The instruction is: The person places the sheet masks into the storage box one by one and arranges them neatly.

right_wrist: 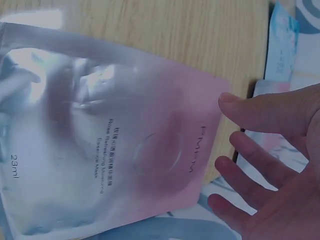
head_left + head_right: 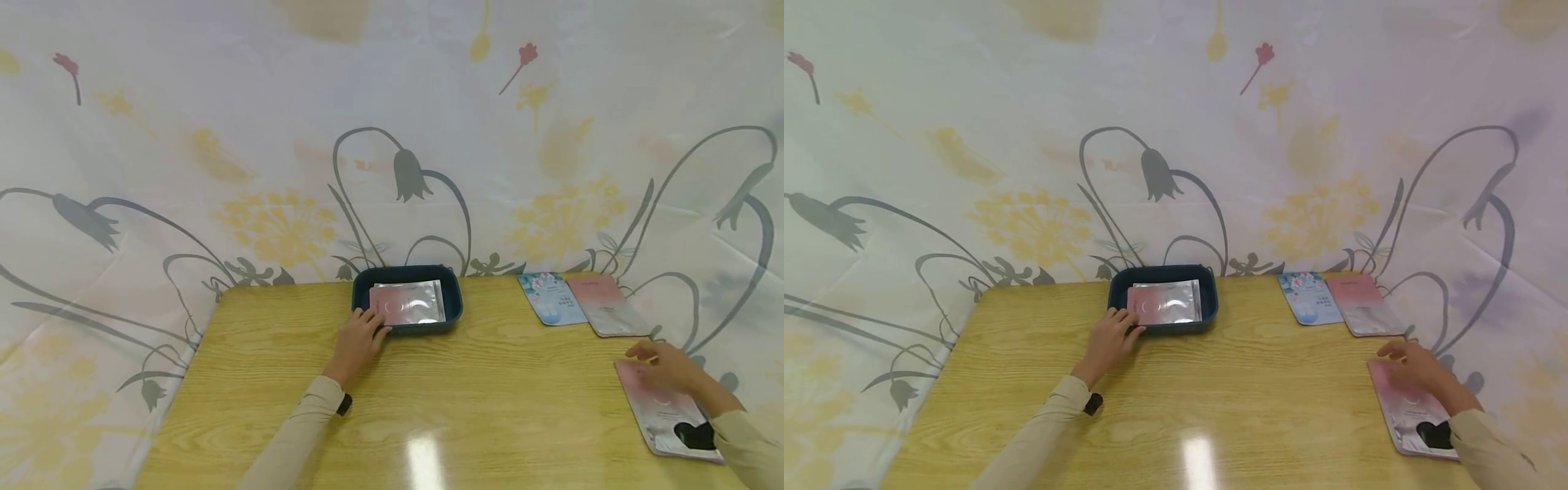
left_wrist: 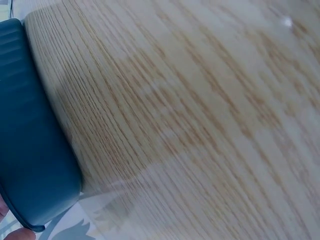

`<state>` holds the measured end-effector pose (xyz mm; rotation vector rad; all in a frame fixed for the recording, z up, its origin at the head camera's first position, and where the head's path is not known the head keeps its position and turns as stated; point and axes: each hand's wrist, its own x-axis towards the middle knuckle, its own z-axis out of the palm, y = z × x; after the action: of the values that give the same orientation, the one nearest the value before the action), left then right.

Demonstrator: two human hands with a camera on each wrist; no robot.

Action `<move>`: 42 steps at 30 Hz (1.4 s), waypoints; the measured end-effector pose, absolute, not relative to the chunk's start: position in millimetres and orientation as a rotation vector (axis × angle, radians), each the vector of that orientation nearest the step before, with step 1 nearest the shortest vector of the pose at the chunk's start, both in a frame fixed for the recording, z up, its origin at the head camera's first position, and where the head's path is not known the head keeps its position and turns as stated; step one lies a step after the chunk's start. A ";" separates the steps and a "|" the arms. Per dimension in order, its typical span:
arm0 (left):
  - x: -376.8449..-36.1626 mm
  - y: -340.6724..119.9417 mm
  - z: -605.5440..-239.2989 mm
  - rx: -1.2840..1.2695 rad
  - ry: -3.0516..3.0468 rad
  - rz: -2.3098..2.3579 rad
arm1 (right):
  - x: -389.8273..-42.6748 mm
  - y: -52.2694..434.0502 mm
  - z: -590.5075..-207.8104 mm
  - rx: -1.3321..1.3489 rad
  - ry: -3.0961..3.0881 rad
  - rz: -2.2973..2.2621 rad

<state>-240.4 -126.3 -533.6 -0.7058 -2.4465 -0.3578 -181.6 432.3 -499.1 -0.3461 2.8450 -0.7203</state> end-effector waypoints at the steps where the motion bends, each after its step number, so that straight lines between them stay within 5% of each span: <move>1: -240.5 -126.2 -534.0 -0.707 -2.438 -0.360 | -180.3 434.5 -501.3 -0.332 2.841 -0.707; 27: -241.6 -125.3 -541.0 -0.659 -2.435 -0.338 | -174.9 452.7 -529.3 -0.307 2.975 -0.473; 42: -241.1 -124.9 -540.5 -0.668 -2.429 -0.350 | -162.1 443.6 -524.3 -0.050 2.573 -1.030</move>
<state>-241.1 -124.9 -540.5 -0.6677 -2.4293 -0.3501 -162.1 443.6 -524.3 -0.0496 2.5727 -1.0296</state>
